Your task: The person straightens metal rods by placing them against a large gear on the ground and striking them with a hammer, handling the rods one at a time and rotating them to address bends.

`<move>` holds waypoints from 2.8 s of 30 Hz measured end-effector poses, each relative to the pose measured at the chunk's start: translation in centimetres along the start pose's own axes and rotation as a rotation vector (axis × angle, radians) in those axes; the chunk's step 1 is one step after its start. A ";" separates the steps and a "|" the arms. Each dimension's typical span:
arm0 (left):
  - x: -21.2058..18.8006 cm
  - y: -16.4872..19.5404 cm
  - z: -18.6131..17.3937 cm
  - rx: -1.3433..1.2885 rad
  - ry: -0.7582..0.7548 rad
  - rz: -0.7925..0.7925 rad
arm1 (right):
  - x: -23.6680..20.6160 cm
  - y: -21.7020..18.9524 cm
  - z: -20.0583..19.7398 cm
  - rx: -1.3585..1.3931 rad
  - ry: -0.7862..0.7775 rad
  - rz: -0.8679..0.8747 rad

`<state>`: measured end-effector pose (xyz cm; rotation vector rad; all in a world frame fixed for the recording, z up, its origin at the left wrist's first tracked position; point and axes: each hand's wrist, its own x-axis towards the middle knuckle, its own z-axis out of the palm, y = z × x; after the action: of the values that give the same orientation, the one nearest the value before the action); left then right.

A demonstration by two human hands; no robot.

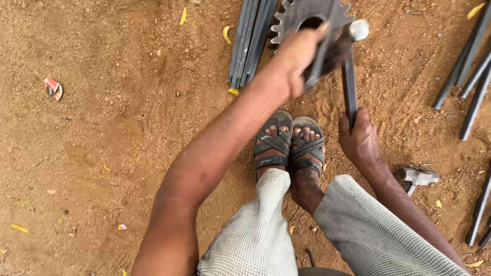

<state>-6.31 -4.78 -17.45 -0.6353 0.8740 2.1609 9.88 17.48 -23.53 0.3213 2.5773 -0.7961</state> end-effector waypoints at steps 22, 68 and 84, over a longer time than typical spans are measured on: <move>-8.7 -16.8 -13.9 1.531 0.434 0.533 | 1.8 -0.2 -6.6 0.253 0.500 -0.818; -2.5 -2.7 3.7 -0.066 -0.429 0.341 | 1.7 4.2 0.0 0.019 0.057 0.015; -2.5 -5.5 -3.3 0.769 0.146 0.004 | 1.1 3.0 0.9 0.066 0.074 -0.034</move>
<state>0.03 -5.44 -20.17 -0.3878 1.6529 1.5970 10.16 19.46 -26.14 0.3336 2.6356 -0.8983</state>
